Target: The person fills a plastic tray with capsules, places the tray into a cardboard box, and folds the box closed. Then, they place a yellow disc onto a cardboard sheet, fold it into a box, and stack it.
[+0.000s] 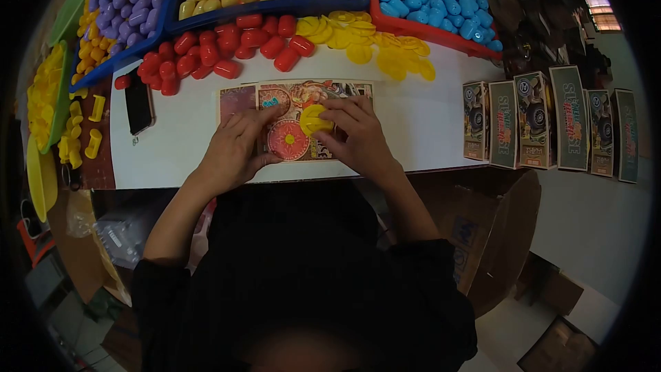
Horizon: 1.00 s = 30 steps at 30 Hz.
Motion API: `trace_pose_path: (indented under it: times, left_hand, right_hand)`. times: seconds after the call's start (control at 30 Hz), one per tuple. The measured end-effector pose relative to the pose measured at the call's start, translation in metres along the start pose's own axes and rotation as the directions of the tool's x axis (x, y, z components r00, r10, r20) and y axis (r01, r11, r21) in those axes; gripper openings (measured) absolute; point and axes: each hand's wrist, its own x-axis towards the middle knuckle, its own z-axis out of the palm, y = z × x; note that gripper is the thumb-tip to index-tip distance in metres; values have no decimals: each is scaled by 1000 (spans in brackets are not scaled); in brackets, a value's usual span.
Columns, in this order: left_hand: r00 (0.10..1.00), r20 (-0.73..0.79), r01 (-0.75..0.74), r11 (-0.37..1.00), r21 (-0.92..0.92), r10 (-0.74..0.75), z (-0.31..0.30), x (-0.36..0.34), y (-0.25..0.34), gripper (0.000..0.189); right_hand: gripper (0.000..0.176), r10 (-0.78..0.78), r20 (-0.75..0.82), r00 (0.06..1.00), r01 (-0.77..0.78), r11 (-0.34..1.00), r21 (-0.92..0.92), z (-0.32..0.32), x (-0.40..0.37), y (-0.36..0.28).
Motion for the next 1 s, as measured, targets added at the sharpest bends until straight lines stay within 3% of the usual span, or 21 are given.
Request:
trace_pose_path:
  times: [0.07, 0.17, 0.4, 0.5, 0.57, 0.6, 0.67, 0.7, 0.77, 0.8, 0.87, 1.0]
  left_hand:
    - [1000, -27, 3, 998, -68, -4, 2, -1, -3, 84]
    - [998, -58, -12, 997, -71, 8, 4, 0, -4, 88]
    - [998, -56, -7, 998, -64, 4, 4, 0, -4, 90]
    - [999, -46, 7, 997, -77, -11, 5, 0, -6, 88]
    - [996, -87, 17, 984, -178, -33, 4, 3, -8, 68]
    - [996, -81, 17, 984, -179, -32, 2, 7, -9, 68]
    - [960, 212, 222, 957, -186, -181, -6, 19, -12, 42]
    - [959, 222, 219, 958, -185, -177, -6, 27, -14, 42]
    - [951, 291, 115, 993, -40, -99, -5, 42, -13, 25]
    - [951, 292, 117, 992, -39, -100, -7, 50, -7, 25]
    - [824, 500, 196, 962, 190, -267, -17, 66, 4, 30]
    - [850, 470, 133, 960, 245, -238, -10, 65, -1, 33]
  right_hand:
    - [31, 2, 2, 1000, -2, 999, 54, -1, -2, -4]
    - [37, -14, -64, 998, 16, 999, 36, 5, -3, -4]
    - [37, -99, -56, 994, 106, 985, 137, 26, -5, -22]
    - [38, -87, -46, 995, 93, 986, 138, 29, -5, -22]
    - [37, -116, -27, 993, 119, 985, 128, 26, -2, -21]
    - [37, -111, -28, 993, 114, 985, 129, 24, -1, -20]
    - [30, -143, 141, 980, 112, 972, 204, 17, 4, -18]
    - [30, -133, 138, 982, 103, 973, 205, 12, 10, -15]
    - [17, -84, 486, 870, -32, 974, 226, 3, 23, -8]
    - [17, -85, 486, 870, -32, 973, 228, 3, 26, -8]
    - [9, -59, 638, 768, -32, 991, 130, 5, 37, -9]
    - [9, -36, 560, 828, 71, 997, -41, 12, 17, -32]
